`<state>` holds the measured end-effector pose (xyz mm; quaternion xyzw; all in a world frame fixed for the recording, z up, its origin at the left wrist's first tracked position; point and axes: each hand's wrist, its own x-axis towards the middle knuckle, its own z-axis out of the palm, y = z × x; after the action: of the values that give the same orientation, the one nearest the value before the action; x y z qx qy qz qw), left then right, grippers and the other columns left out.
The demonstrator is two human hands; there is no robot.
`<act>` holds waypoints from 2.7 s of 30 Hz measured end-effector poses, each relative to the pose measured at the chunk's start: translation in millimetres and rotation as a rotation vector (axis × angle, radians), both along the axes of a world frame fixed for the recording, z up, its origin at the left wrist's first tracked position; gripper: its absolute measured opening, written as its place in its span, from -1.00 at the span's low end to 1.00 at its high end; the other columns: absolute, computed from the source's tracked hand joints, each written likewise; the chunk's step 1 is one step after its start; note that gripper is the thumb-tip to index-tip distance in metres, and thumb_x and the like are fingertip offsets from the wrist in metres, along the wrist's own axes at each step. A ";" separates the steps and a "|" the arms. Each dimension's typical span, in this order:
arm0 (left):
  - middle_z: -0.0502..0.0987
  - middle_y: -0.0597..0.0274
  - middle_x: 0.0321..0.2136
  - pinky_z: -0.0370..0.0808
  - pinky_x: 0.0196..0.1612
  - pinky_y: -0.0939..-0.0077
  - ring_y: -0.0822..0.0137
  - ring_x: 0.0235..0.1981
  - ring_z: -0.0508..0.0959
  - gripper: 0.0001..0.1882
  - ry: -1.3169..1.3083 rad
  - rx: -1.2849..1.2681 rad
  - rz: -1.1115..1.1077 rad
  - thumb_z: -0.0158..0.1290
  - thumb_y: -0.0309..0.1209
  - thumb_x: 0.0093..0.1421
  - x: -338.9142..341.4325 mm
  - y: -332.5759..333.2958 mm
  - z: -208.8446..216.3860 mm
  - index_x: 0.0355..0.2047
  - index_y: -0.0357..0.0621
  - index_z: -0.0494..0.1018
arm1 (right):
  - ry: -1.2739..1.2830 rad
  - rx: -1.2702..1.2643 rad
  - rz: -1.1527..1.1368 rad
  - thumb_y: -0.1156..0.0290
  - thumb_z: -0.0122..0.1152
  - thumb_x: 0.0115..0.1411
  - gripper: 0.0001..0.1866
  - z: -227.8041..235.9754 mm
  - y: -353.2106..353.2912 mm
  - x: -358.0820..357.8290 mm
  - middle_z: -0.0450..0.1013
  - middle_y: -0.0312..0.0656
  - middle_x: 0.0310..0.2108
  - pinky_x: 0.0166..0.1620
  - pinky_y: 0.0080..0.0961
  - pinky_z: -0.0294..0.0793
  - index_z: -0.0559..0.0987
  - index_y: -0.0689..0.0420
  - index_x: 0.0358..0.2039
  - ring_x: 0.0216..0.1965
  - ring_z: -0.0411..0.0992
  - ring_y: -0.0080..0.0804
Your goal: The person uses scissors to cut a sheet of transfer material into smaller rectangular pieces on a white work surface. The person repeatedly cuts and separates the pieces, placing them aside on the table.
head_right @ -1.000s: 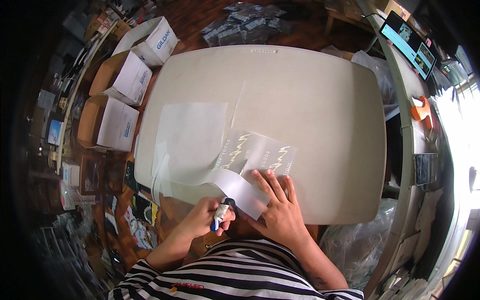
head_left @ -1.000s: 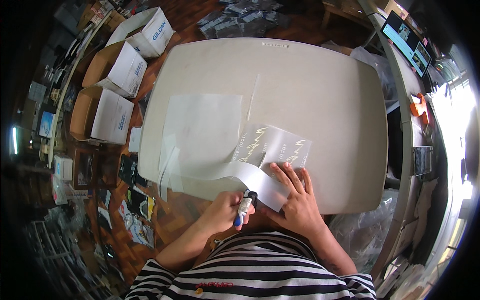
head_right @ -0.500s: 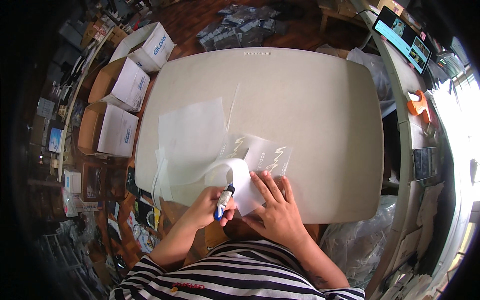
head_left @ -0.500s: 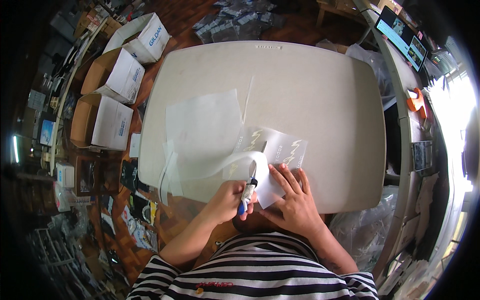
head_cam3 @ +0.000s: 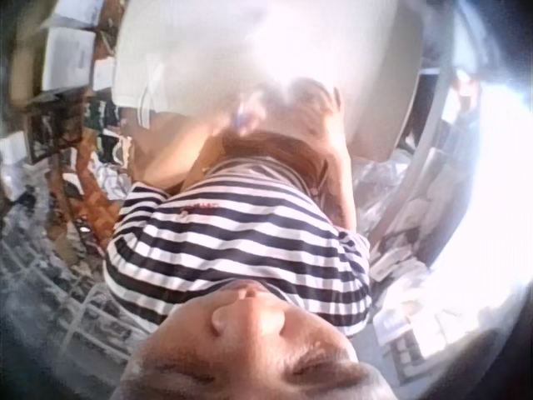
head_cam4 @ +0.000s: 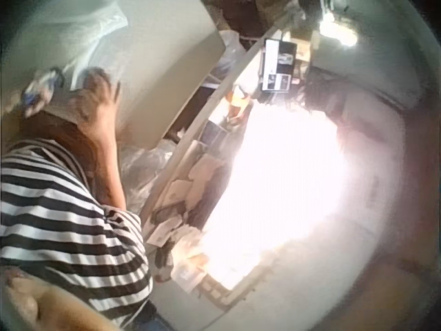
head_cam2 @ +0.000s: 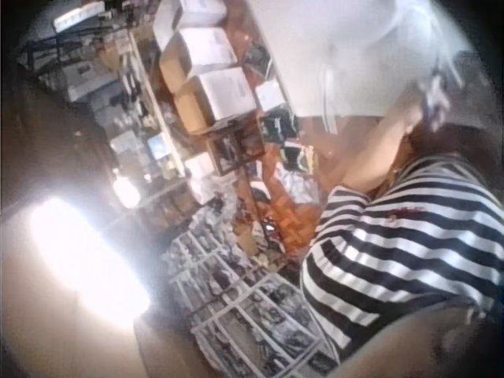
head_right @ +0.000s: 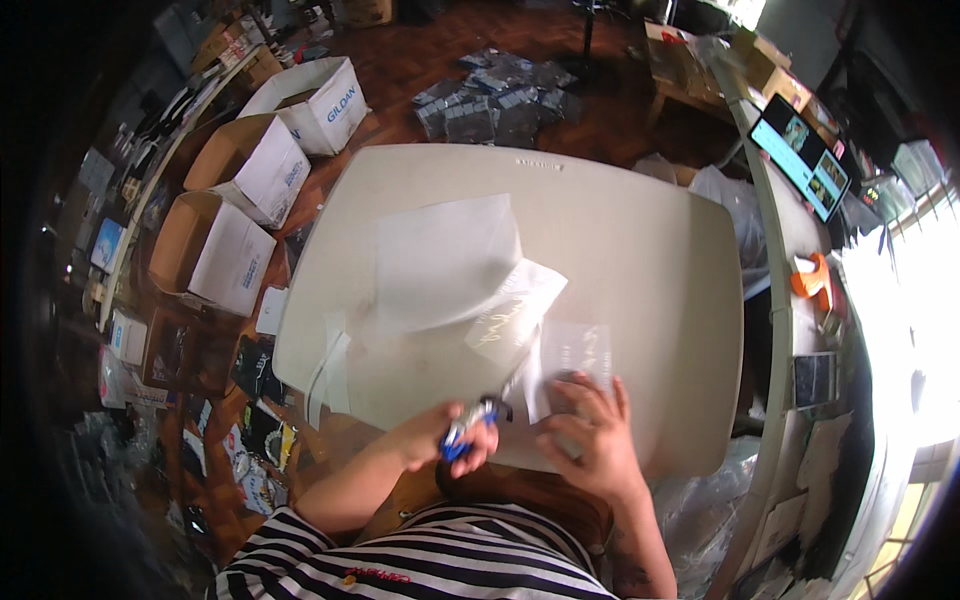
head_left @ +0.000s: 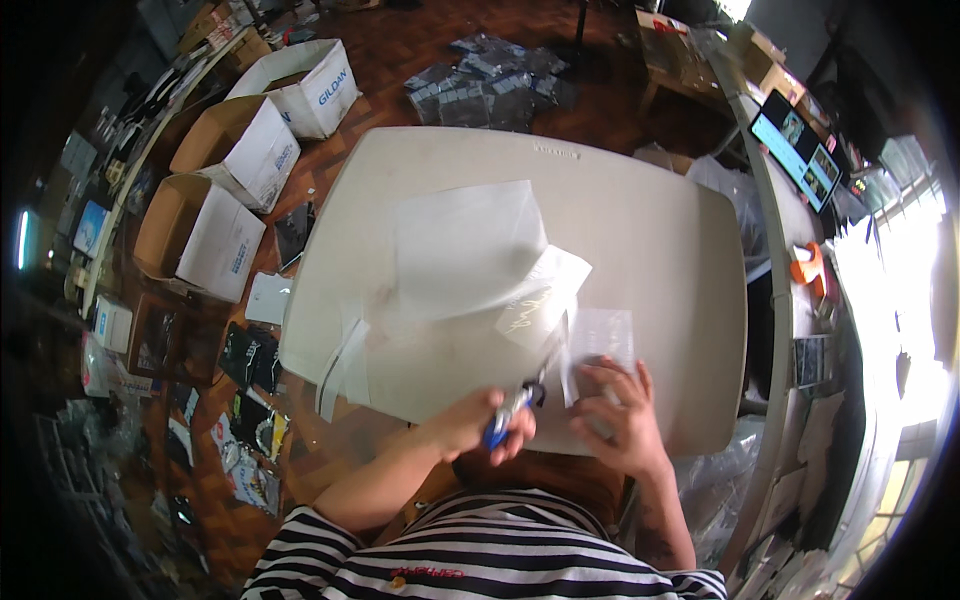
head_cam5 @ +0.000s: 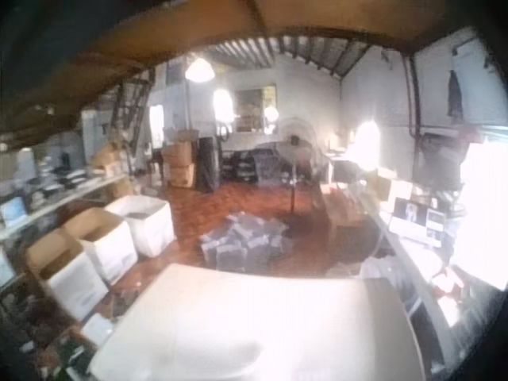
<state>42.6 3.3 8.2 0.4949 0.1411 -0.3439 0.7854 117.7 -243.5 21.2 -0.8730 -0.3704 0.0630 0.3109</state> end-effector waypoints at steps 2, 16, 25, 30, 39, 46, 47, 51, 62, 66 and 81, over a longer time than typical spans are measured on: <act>0.51 0.21 -0.63 0.42 -0.62 0.60 0.47 -0.69 0.47 -0.65 0.036 -0.081 -0.122 0.13 -0.17 0.23 -28.8 -0.2 5.5 -0.40 -0.29 0.51 | 0.087 0.146 -0.017 0.34 0.33 0.02 -0.89 -17.9 -30.6 26.3 0.54 -0.23 -0.05 0.36 0.02 -0.04 0.63 0.06 -0.44 0.16 0.39 -0.16; 0.62 0.21 -0.46 0.53 -0.34 0.19 0.10 -0.39 0.63 -0.76 -0.663 1.825 0.212 0.19 -0.21 0.10 60.5 121.8 -6.5 -0.28 0.00 0.51 | -0.319 0.029 -0.397 0.20 0.52 -0.08 -0.73 -50.4 78.2 163.0 0.50 -0.32 -0.18 0.02 -0.24 0.33 0.71 0.01 -0.37 -0.04 0.38 -0.30; 0.63 0.07 -0.32 0.57 -0.27 0.29 0.20 -0.29 0.66 -0.33 -0.441 1.593 0.544 0.45 -0.36 -0.15 -164.6 141.2 -17.9 0.03 -0.13 0.52 | 0.467 1.135 -0.706 0.42 0.32 0.23 -0.70 -24.3 -12.6 162.5 0.55 -0.26 -0.38 -0.39 -0.62 0.45 0.44 0.12 -0.09 -0.47 0.54 -0.49; 0.56 0.20 -0.34 0.42 -0.33 0.48 0.40 -0.46 0.41 -0.59 -0.816 1.411 0.692 0.10 -0.54 0.21 -202.7 199.5 -122.5 0.09 -0.33 0.47 | 0.015 1.087 -0.900 0.49 0.32 0.21 -0.68 15.8 -120.8 70.7 0.54 -0.26 -0.42 -0.42 -0.65 0.44 0.45 0.14 -0.04 -0.48 0.53 -0.53; 0.53 0.21 -0.37 0.45 -0.24 0.44 0.33 -0.39 0.48 -0.62 -1.226 1.308 0.351 0.01 -0.57 0.27 88.5 109.3 -39.6 0.11 -0.14 0.45 | -0.638 0.293 -1.796 0.64 0.20 0.19 -0.75 62.5 -337.3 -119.1 0.48 -0.26 -0.53 -0.51 -0.61 0.46 0.51 0.19 -0.11 -0.57 0.47 -0.59; 0.64 0.17 -0.37 0.43 0.00 0.29 0.15 -0.25 0.61 -0.59 -1.274 1.344 -0.121 0.02 -0.51 0.24 199.4 79.1 -31.2 0.12 -0.19 0.39 | -0.511 0.758 -1.733 0.53 0.26 0.22 -0.71 47.9 -408.4 -131.0 0.52 -0.24 -0.45 -0.46 -0.60 0.47 0.48 0.18 -0.05 -0.52 0.51 -0.54; 0.64 0.15 -0.34 0.40 0.04 0.27 0.14 -0.24 0.61 -0.56 -1.267 1.340 -0.142 0.03 -0.52 0.21 204.9 83.8 -30.2 0.12 -0.20 0.38 | -0.491 0.933 -1.618 0.50 0.28 0.22 -0.69 43.0 -407.8 -113.7 0.53 -0.25 -0.44 -0.45 -0.62 0.45 0.47 0.18 -0.03 -0.52 0.50 -0.56; 0.62 0.04 -0.24 0.38 0.11 0.18 0.02 -0.19 0.59 -0.49 -1.032 1.253 -0.088 0.08 -0.51 0.15 157.5 77.9 -26.5 0.15 -0.13 0.39 | -0.572 0.544 -1.592 0.46 0.30 0.13 -0.60 10.4 -480.4 -105.2 0.49 -0.11 -0.19 -0.21 -0.41 0.54 0.48 0.27 -0.03 -0.26 0.47 -0.42; 0.59 0.01 -0.07 0.53 -0.04 0.23 0.02 -0.05 0.60 -0.48 -0.661 1.652 0.304 0.23 -0.49 0.10 -173.1 123.2 -32.3 0.10 -0.15 0.44 | -0.532 -0.977 -1.542 0.42 0.05 0.18 -0.59 33.1 -407.5 -86.3 0.47 -0.04 -0.05 0.04 -0.16 0.46 0.50 0.04 0.07 -0.02 0.45 0.00; 0.62 0.02 -0.26 0.50 -0.27 0.33 0.10 -0.31 0.62 -0.75 -0.196 1.377 0.593 0.16 -0.43 0.21 -237.7 113.8 -131.0 -0.11 -0.22 0.52 | -0.786 -0.650 -1.097 0.47 0.10 0.17 -0.63 47.9 -309.5 -29.4 0.49 -0.05 -0.06 0.05 -0.19 0.45 0.53 0.12 0.02 -0.01 0.45 0.00; 0.61 0.26 -0.35 0.52 -0.23 0.54 0.45 -0.29 0.59 -0.82 -0.250 0.928 1.084 0.08 -0.50 0.21 -222.1 99.5 -185.4 -0.18 -0.27 0.48 | -0.203 -0.268 -0.027 0.10 0.25 0.19 -0.32 -21.6 36.4 -54.9 0.13 0.05 0.33 0.30 0.01 0.10 0.36 0.16 0.25 0.32 0.13 0.06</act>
<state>-179.5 102.8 -177.2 0.6734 0.4071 0.2483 0.5649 62.8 -207.1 -0.4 -0.9135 -0.3762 0.0191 0.1537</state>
